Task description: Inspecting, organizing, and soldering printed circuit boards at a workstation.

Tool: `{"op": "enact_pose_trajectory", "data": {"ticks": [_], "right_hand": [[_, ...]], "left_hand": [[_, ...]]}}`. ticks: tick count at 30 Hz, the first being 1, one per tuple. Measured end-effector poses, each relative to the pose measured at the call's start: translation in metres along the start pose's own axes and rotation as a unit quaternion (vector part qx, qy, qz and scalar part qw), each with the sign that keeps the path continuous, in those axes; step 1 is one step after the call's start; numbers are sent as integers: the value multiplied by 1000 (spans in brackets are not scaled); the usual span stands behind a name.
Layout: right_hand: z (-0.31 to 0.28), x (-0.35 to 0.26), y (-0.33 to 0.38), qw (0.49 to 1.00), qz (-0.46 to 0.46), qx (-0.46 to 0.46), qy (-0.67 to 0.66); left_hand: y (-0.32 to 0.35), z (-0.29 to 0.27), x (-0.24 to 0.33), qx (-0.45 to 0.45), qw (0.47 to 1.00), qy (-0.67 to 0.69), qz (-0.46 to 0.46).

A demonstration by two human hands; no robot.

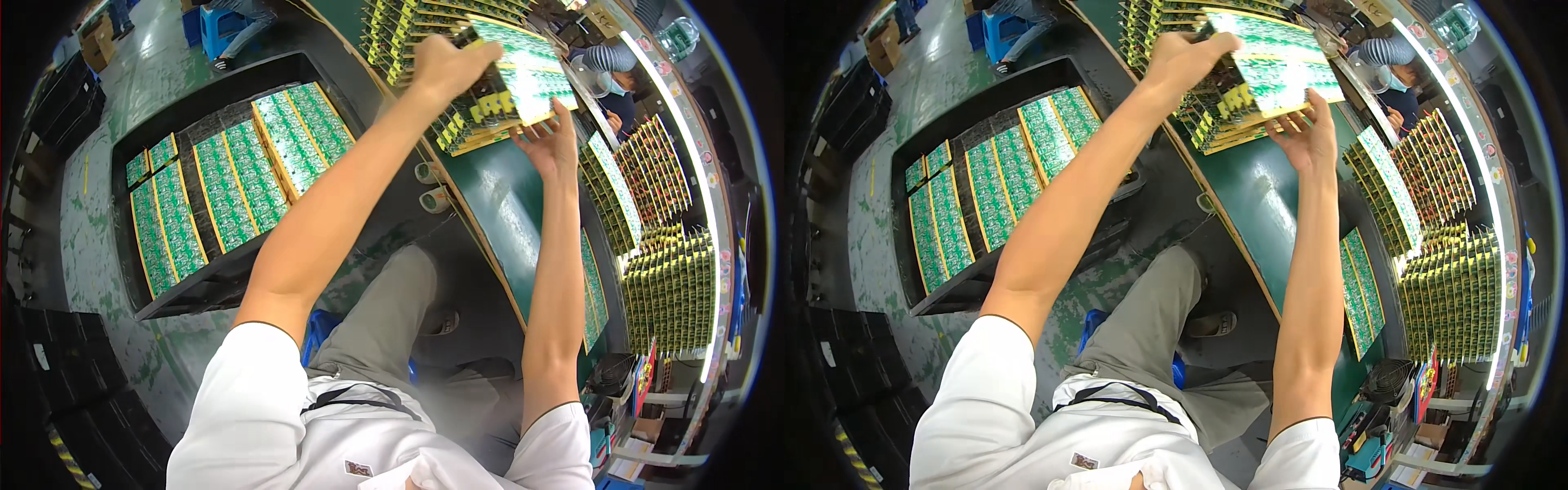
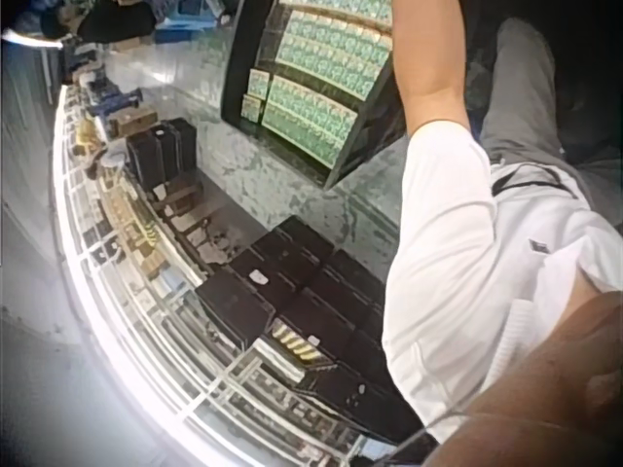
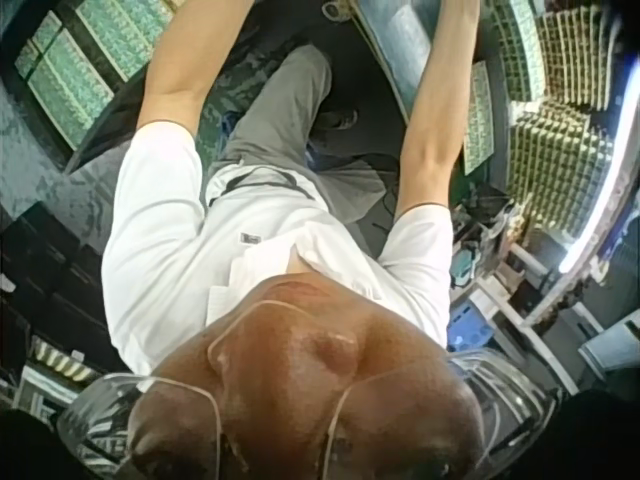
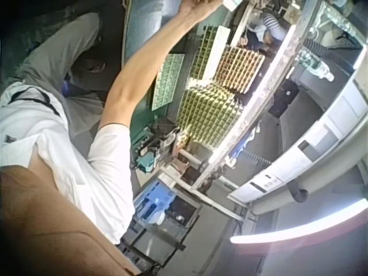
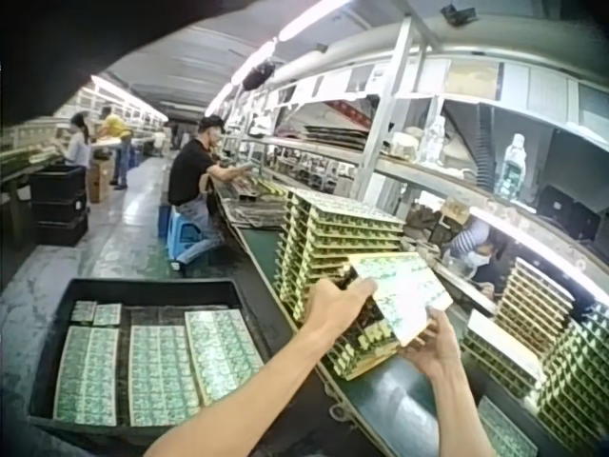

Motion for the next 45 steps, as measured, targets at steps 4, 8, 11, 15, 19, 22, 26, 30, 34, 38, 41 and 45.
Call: {"op": "enact_pose_trajectory", "data": {"ticks": [4,8,11,15,19,22,26,30,34,38,41,45], "right_hand": [[0,-20,31,997,-65,-5,-30],[22,-31,80,992,-108,-68,4],[52,-26,123,985,-138,-100,35],[85,10,151,979,-113,-158,55],[137,79,159,971,-20,-235,43],[180,124,166,966,50,-254,3],[222,201,158,940,113,-318,41],[256,248,159,920,159,-352,65],[263,286,154,910,234,-325,111],[257,315,152,911,256,-304,113],[252,325,149,909,262,-295,134],[252,327,151,897,260,-304,186]], "left_hand": [[29,-1,42,38,990,-21,135],[84,-43,67,28,989,51,134],[129,-78,67,67,984,71,150],[185,-132,67,59,975,190,103],[224,-197,47,165,963,208,47],[238,-236,33,226,963,144,42],[249,-291,6,312,949,48,-5],[256,-331,-15,379,924,3,-56],[251,-347,-33,388,913,1,-129],[243,-373,-62,345,920,21,-183],[244,-386,-78,308,922,39,-230],[250,-404,-88,250,916,65,-306]]}}
Point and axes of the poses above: each hand's wrist, its own y-axis away from the middle knuckle, its own z-axis out of the palm, x = y × z, the point moved 6 cm from there along -y, towards the middle knuckle, and after that the axes turned 4 degrees about -y, right-handed, at the moved point
